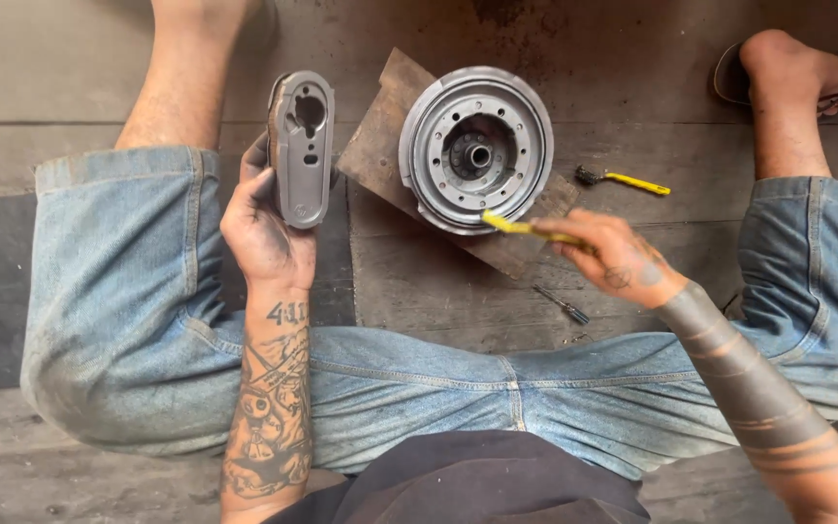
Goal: The person sits on a wooden floor and cleans a circular metal mechanical part using a yellow-handled wire brush. They scrub the inner surface and holes of the part, then briefly use a screwdriver to point at specific areas before resuming the brushing action.
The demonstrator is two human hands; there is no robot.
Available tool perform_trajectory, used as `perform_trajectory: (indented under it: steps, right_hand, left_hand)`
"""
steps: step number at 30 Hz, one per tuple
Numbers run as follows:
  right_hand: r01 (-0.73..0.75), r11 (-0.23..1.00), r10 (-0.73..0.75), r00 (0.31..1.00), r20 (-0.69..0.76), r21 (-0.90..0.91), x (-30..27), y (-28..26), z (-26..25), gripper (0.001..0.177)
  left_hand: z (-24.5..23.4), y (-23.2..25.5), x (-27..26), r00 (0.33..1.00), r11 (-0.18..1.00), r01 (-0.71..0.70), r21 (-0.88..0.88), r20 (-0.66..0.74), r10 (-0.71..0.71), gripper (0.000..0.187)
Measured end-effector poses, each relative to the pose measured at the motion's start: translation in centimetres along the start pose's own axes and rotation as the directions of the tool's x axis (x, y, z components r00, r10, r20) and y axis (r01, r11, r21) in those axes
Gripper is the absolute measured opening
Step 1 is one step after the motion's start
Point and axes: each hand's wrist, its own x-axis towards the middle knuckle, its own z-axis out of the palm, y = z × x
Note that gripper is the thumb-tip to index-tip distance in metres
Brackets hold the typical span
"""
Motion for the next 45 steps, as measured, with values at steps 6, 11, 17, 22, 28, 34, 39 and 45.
perform_trajectory:
  steps: [6,11,17,22,28,34,39,45]
  right_hand:
    - [0.079,0.997,-0.080,0.969,-0.233,-0.015,0.8,7.0,1.0,0.044]
    - [0.047,0.991,-0.056,0.995,0.077,0.122,0.6,-4.0,-2.6,0.033]
    - [0.009,0.937,0.019,0.997,0.077,-0.348,1.2,-1.5,-0.6,0.037]
    - [0.098,0.994,-0.098,0.995,0.003,-0.047,2.5,-2.3,-2.7,0.034]
    - [0.241,0.970,-0.237,0.962,-0.135,0.018,1.7,0.8,0.8,0.037]
    - [0.052,0.952,-0.161,0.924,-0.348,-0.302,1.0,5.6,2.3,0.038]
    - [0.239,0.956,-0.184,0.940,-0.288,0.171,0.9,1.1,2.9,0.027]
    - [0.195,0.979,-0.164,0.932,-0.323,0.066,0.0,5.4,6.4,0.026]
  left_hand:
    - [0.4,0.0,0.0,1.000,0.999,-0.012,0.044,-0.009,0.013,0.037]
    - [0.5,0.1,0.1,1.000,0.999,0.008,0.045,-0.015,-0.007,0.036]
    - [0.5,-0.1,0.1,1.000,0.998,-0.003,0.066,-0.009,0.004,0.036]
    - [0.6,0.1,-0.3,0.999,1.000,0.004,0.020,-0.035,-0.003,0.035]
    - [0.6,0.2,-0.4,1.000,0.999,-0.001,0.047,-0.017,0.001,0.037]
    - [1.1,0.1,-0.5,1.000,1.000,-0.007,0.026,-0.001,0.007,0.036]
    - [0.6,0.1,-0.1,1.000,1.000,0.001,0.018,-0.023,-0.001,0.036]
    - [0.8,-0.1,-0.2,1.000,0.998,0.000,0.057,-0.026,0.002,0.035]
